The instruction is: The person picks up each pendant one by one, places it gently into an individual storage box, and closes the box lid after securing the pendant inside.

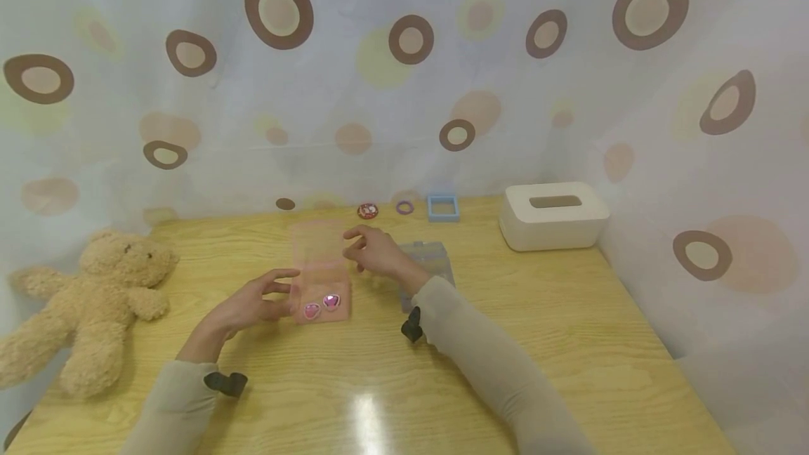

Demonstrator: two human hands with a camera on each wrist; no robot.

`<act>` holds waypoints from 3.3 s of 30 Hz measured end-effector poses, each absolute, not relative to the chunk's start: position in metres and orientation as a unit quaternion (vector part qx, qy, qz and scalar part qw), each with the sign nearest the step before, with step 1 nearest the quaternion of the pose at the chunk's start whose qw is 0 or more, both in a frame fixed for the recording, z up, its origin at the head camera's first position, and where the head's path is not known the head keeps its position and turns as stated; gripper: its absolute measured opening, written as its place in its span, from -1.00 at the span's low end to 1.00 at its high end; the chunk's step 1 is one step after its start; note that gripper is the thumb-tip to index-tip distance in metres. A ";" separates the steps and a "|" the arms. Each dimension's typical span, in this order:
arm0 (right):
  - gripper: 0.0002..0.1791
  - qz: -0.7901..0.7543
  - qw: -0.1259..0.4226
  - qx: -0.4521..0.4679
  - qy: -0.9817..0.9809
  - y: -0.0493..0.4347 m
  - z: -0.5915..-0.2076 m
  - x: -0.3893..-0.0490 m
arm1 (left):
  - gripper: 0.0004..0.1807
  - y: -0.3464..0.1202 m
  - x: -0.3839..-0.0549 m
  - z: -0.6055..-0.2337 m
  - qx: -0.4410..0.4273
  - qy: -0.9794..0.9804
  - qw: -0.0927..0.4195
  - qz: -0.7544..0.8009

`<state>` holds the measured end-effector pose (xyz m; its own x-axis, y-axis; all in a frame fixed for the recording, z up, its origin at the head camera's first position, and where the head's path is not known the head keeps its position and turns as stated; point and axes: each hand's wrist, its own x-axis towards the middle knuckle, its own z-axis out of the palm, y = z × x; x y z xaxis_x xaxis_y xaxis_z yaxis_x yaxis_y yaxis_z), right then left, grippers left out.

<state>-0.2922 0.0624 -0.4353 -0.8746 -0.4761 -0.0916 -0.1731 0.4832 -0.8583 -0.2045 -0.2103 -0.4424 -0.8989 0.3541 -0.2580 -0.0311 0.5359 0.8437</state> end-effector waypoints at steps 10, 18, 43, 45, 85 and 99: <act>-0.70 -0.467 0.157 -0.203 0.846 0.065 -0.430 -0.290 | -0.24 -0.211 -0.206 -0.447 0.097 0.855 0.179 0.478; -0.66 -0.513 0.160 -0.212 0.816 0.066 -0.426 -0.286 | -0.23 -0.211 -0.206 -0.447 0.101 0.854 0.169 0.482; -0.64 -0.462 0.191 -0.269 0.823 0.071 -0.425 -0.277 | -0.24 -0.212 -0.205 -0.451 0.098 0.842 0.160 0.506; -0.65 -0.460 0.191 -0.271 0.824 0.072 -0.425 -0.278 | -0.24 -0.212 -0.205 -0.451 0.090 0.838 0.165 0.512; -0.63 -0.337 0.170 -0.308 0.873 0.071 -0.433 -0.264 | -0.28 -0.217 -0.204 -0.452 0.128 0.823 0.175 0.525; -0.57 -0.398 0.191 -0.302 0.845 0.082 -0.434 -0.269 | -0.30 -0.218 -0.205 -0.449 0.108 0.840 0.153 0.509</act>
